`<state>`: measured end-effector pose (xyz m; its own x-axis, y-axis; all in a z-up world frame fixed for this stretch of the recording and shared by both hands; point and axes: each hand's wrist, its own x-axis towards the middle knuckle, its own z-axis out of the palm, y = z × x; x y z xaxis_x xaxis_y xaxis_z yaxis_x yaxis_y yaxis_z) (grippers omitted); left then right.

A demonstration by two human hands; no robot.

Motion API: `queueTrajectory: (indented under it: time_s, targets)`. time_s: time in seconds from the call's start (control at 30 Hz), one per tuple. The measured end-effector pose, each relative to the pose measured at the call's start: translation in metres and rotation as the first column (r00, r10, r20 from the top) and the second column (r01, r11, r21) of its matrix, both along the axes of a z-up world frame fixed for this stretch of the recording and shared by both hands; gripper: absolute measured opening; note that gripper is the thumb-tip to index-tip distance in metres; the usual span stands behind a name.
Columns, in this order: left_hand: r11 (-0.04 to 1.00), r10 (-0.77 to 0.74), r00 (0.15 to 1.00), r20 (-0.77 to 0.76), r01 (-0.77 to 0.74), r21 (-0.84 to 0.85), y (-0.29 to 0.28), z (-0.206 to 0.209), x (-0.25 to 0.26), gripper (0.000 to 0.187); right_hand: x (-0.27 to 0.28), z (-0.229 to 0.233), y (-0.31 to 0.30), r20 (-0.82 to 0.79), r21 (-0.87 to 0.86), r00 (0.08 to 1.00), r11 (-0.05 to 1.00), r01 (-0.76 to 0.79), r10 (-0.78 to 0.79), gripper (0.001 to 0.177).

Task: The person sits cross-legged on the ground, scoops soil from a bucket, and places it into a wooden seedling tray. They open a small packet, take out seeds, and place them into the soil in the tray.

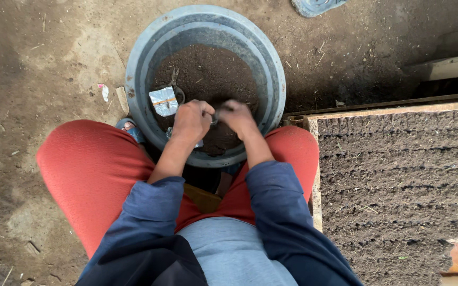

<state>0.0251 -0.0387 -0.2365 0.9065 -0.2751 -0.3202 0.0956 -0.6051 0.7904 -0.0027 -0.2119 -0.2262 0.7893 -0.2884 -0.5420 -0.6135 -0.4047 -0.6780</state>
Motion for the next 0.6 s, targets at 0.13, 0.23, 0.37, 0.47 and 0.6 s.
queueTrajectory:
  time_s: [0.13, 0.23, 0.37, 0.47, 0.6]
  targets:
    - [0.993, -0.112, 0.994, 0.012, 0.112, -0.037, -0.007, 0.035, -0.011, 0.028, 0.004, 0.091, 0.018, 0.116, 0.514, 0.854, 0.766, 0.385, -0.507, 0.037]
    - [0.983, -0.159, 0.987, 0.007, 0.158, -0.096, -0.017, 0.05, -0.014, 0.026, 0.013, 0.1, 0.011, 0.089, 0.731, 0.817, 0.594, 0.336, -0.57, 0.028]
    - [0.973, -0.184, 0.981, 0.061, 0.19, -0.128, -0.023, 0.052, -0.02, 0.026, 0.013, 0.088, 0.007, 0.131, 0.627, 0.812, 0.682, 0.376, -0.568, 0.03]
    - [0.975, -0.167, 0.985, 0.043, 0.172, -0.14, -0.028, 0.045, -0.019, 0.028, 0.013, 0.074, 0.0, 0.211, 0.508, 0.873, 0.812, 0.287, -0.44, 0.03]
    - [0.978, -0.152, 0.988, 0.013, 0.152, -0.144, -0.032, 0.034, -0.015, 0.033, 0.002, 0.082, -0.003, 0.369, 0.266, 0.916, 0.962, 0.06, -0.159, 0.031]
